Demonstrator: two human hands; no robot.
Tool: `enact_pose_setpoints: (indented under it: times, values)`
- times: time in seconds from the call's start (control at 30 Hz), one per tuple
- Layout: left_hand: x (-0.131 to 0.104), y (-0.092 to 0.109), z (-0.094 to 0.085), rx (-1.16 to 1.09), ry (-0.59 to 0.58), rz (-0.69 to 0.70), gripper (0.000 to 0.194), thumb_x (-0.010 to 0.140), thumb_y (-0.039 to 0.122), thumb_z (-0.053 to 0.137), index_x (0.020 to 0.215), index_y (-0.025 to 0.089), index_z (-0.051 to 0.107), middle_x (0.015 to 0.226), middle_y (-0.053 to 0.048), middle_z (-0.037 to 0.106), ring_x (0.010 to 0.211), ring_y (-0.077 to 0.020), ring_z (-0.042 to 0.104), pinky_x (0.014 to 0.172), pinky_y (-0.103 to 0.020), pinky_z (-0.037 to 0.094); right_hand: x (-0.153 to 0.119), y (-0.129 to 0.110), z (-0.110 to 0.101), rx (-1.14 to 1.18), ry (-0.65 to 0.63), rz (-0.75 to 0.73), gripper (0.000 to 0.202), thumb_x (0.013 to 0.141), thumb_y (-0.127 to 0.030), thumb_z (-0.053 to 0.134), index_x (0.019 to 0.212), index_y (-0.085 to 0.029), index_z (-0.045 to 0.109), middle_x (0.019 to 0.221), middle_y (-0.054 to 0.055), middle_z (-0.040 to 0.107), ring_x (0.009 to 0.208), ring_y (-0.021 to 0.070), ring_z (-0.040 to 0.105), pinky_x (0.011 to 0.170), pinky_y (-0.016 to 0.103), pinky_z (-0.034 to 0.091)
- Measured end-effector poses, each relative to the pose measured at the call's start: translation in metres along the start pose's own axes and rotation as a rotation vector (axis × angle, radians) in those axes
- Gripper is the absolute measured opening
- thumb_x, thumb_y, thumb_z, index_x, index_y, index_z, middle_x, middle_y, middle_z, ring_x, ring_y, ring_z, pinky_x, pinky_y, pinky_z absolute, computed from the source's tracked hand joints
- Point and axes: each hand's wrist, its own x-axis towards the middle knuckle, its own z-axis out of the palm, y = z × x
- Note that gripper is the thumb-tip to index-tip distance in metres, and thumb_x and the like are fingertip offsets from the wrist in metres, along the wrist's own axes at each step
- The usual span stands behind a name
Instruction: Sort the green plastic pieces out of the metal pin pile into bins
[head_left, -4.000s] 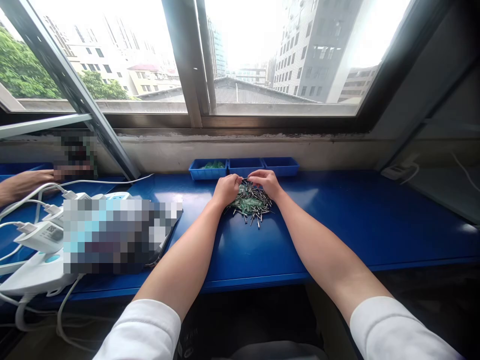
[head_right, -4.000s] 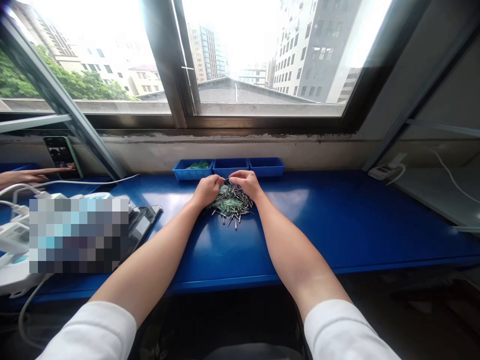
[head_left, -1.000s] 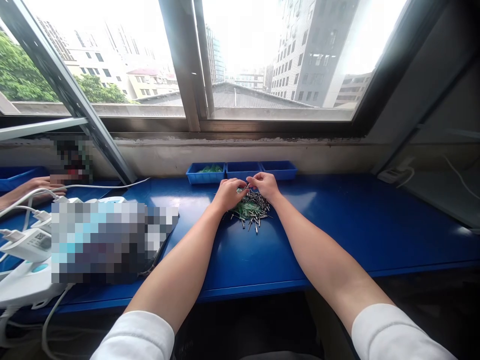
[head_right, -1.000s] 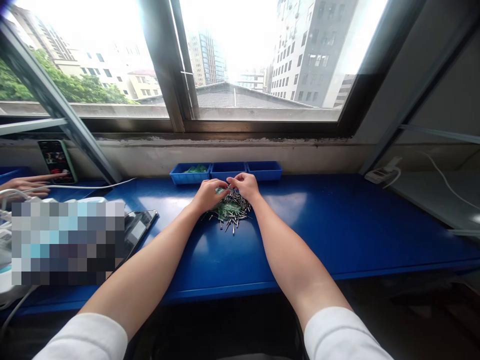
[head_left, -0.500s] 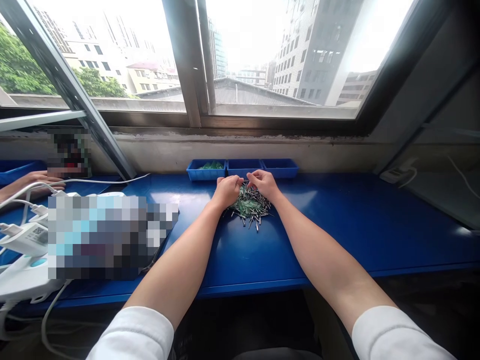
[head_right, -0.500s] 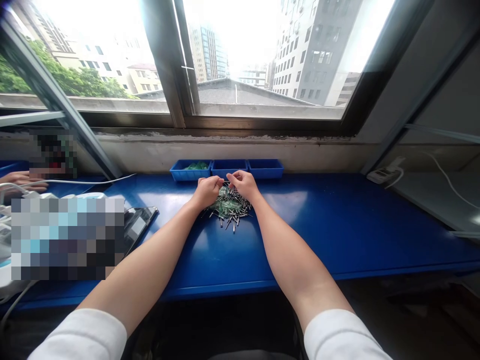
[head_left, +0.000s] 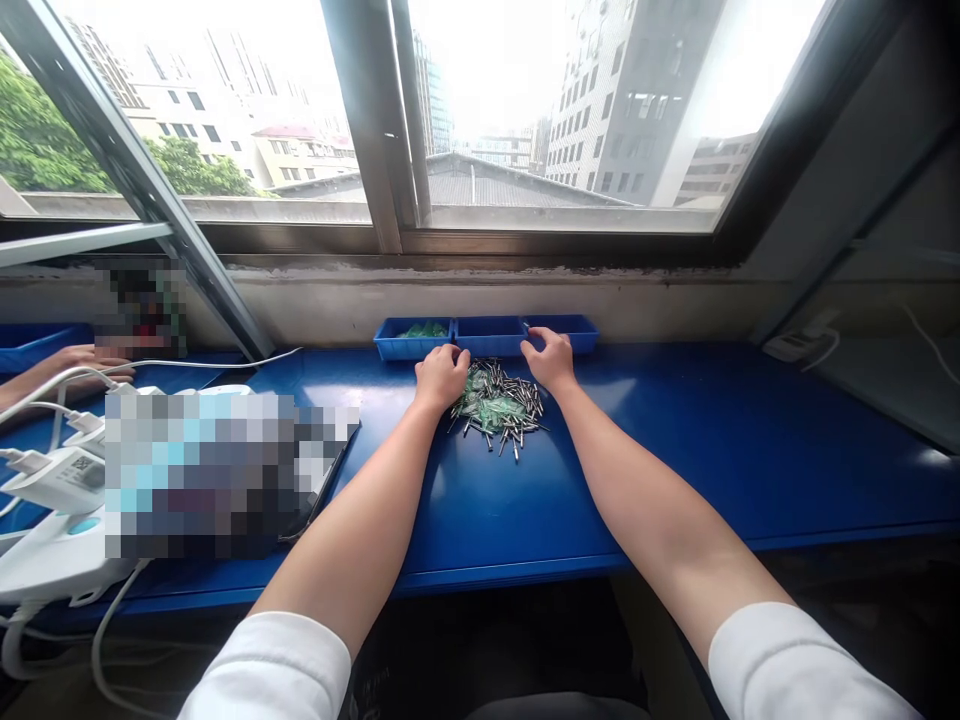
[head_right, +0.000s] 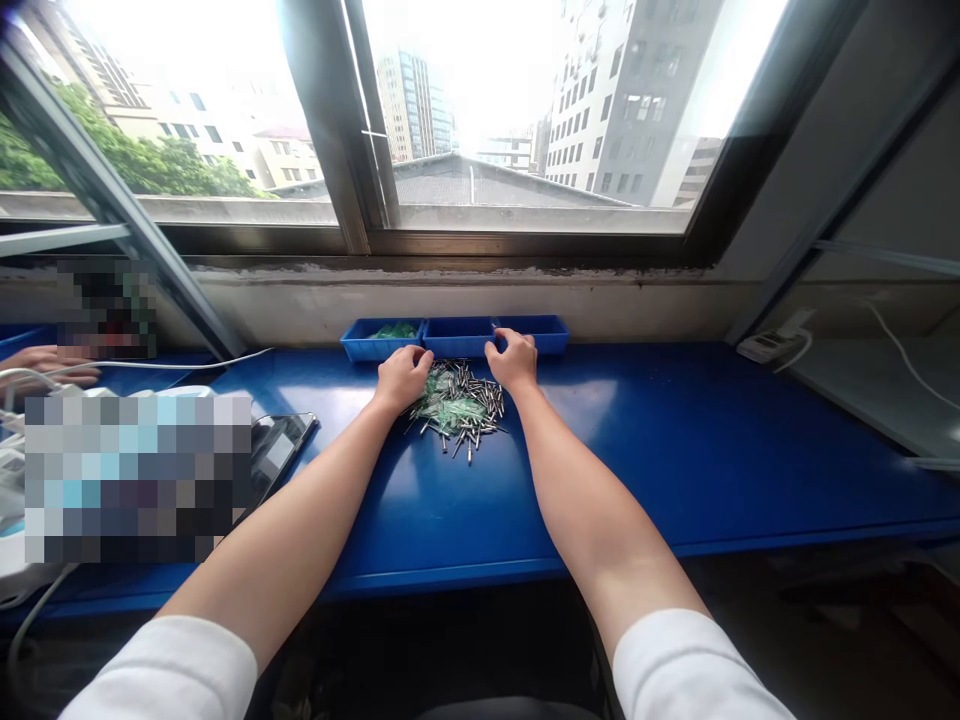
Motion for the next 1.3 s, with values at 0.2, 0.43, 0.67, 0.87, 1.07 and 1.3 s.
enact_pose_setpoints:
  times: [0.2,0.43,0.67,0.87,1.07,1.3]
  values:
    - [0.005,-0.011,0.004,0.077,-0.091,-0.138,0.032,0.084,0.042,0.042,0.093,0.020,0.063,0.105,-0.011,0.063,0.101,-0.0282,0.056,0.088,-0.040,0.038,0.002,0.011,0.001,-0.222,-0.006,0.065,0.052,0.073,-0.031,0.056,0.124,-0.017,0.055,0.130,0.008,0.052,0.110,0.0338,0.038,0.092,0.050,0.035]
    - [0.005,-0.011,0.005,0.126,-0.124,-0.098,0.034,0.083,0.043,0.042,0.093,0.020,0.065,0.106,-0.012,0.062,0.102,-0.0292,0.056,0.087,-0.041,0.039,0.003,0.018,0.006,-0.246,-0.083,0.076,0.060,0.070,-0.034,0.057,0.128,-0.020,0.049,0.142,0.008,0.039,0.110,0.0351,0.037,0.090,0.052,0.035]
    - [0.003,-0.009,0.004,0.133,-0.117,-0.081,0.034,0.083,0.044,0.042,0.090,0.021,0.066,0.103,-0.011,0.064,0.101,-0.0285,0.057,0.086,-0.040,0.040,-0.001,0.012,0.009,-0.239,-0.076,0.014,0.056,0.073,-0.029,0.056,0.127,-0.016,0.050,0.145,0.012,0.030,0.117,0.0345,0.033,0.095,0.049,0.034]
    - [0.000,-0.008,0.006,0.090,-0.169,0.061,0.046,0.080,0.056,0.044,0.100,0.021,0.066,0.108,-0.009,0.065,0.103,-0.0271,0.057,0.088,-0.035,0.040,-0.009,-0.005,0.010,-0.119,-0.067,-0.184,0.021,0.077,-0.021,0.051,0.090,-0.016,0.067,0.103,0.011,0.058,0.103,0.0272,0.046,0.092,0.040,0.040]
    - [-0.001,-0.010,0.008,0.125,-0.223,0.141,0.049,0.079,0.056,0.047,0.108,0.020,0.064,0.114,-0.008,0.064,0.108,-0.0266,0.056,0.090,-0.032,0.041,-0.016,-0.008,0.019,-0.084,-0.341,-0.288,0.021,0.075,-0.026,0.058,0.093,-0.019,0.068,0.107,0.006,0.062,0.104,0.0245,0.049,0.094,0.037,0.040]
    - [0.000,-0.013,0.010,0.120,-0.199,0.179,0.045,0.079,0.050,0.050,0.108,0.018,0.065,0.113,-0.009,0.064,0.106,-0.0271,0.057,0.089,-0.033,0.043,-0.019,-0.011,0.022,-0.169,-0.554,-0.260,0.023,0.079,-0.031,0.058,0.094,-0.020,0.071,0.107,0.008,0.065,0.101,0.0272,0.054,0.090,0.038,0.040]
